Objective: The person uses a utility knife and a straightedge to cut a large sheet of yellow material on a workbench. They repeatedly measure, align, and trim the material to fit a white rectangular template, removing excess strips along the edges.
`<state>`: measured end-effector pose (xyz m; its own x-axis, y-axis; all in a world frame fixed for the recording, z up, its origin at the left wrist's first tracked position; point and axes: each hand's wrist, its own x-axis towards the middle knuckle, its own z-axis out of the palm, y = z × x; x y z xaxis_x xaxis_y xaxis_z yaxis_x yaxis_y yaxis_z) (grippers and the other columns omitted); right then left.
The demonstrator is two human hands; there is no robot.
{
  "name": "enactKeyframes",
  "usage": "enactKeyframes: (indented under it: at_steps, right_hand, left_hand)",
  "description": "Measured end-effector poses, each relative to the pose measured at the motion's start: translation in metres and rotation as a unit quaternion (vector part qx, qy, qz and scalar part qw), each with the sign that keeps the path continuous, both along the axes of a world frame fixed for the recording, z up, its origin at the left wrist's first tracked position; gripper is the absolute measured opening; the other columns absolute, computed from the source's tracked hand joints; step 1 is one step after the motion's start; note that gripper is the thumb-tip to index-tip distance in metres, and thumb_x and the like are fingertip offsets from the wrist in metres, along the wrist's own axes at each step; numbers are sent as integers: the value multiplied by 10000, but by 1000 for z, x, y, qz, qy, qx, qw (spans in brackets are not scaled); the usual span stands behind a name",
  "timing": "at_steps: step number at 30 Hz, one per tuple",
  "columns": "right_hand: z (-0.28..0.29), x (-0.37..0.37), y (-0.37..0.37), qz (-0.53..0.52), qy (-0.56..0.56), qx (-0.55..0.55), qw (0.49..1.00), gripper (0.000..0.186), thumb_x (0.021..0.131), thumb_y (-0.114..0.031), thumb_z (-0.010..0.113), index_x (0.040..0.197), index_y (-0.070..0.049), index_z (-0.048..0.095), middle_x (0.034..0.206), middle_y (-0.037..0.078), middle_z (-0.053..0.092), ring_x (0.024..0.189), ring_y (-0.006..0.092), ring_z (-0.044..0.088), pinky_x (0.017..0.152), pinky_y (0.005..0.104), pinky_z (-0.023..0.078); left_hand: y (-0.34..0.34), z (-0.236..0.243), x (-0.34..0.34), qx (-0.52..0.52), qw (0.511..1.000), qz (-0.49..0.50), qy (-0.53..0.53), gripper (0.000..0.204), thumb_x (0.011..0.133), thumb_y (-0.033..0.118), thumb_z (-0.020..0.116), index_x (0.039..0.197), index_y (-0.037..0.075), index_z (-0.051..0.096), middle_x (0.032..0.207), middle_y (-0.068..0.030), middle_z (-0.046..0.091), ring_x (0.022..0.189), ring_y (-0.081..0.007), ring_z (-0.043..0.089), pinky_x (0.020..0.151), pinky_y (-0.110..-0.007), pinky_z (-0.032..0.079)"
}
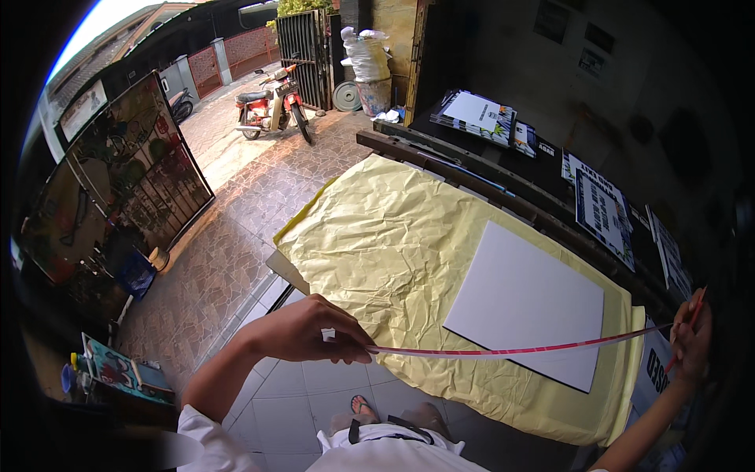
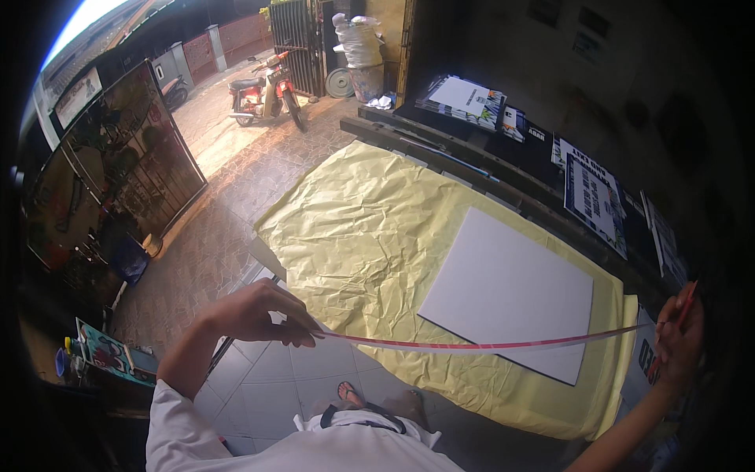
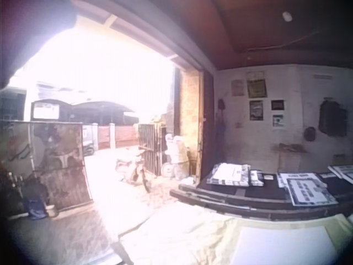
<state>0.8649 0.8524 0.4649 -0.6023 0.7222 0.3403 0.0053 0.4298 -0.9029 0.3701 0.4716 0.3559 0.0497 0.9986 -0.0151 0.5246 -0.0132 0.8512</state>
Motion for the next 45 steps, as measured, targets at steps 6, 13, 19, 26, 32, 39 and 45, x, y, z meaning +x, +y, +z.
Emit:
enactKeyframes:
  at_steps: [6,13,19,26,32,39,45]
  right_hand:
    - [-16,-84,15,-92,-148,63,983,351,838,39,757,1103,-97,570,873,16,662,592,9,538,494,182,409]
    - [-66,-164,39,-119,-178,390,895,169,912,-4,744,994,-33,599,818,46,675,681,116,604,627,276,454]
    - [-93,-206,83,-122,-132,474,862,178,912,29,720,1022,-2,584,891,134,666,711,246,649,634,334,491]
    - [-102,-216,118,-191,-139,449,862,159,931,5,710,1029,-5,585,827,141,637,691,262,639,640,347,493]
    - [-108,-242,129,-193,-181,457,849,179,908,26,715,1034,-1,592,906,159,655,759,297,673,663,363,508]
    - [-119,-293,144,-191,-201,491,826,244,843,95,731,1011,-7,587,957,143,677,825,326,696,710,381,553]
    - [-139,-350,166,-136,-179,602,766,338,766,103,762,1017,-44,589,969,109,693,883,308,701,719,405,565]
  left_hand:
    - [20,-3,-96,198,918,144,311,258,943,181,746,1197,200,782,898,-39,774,753,-199,742,721,-353,602]
    - [88,4,-205,389,724,117,557,482,877,87,727,1340,218,702,1061,-10,699,862,-165,699,758,-348,578]
    - [132,1,-247,431,723,135,523,573,804,-61,636,1328,159,709,1008,-56,626,811,-193,658,672,-337,547]
    - [160,0,-248,366,876,110,295,370,899,34,591,1227,79,757,824,-125,579,751,-258,593,682,-378,502]
    - [192,-9,-293,330,898,121,263,139,934,77,740,1067,88,778,846,-75,624,755,-247,620,682,-378,512]
    - [234,-12,-376,431,796,18,425,170,838,186,826,981,111,775,889,-28,685,808,-201,662,805,-371,546]
    - [309,-59,-454,456,740,79,489,121,819,162,820,911,135,745,899,-5,697,860,-211,672,830,-381,545]
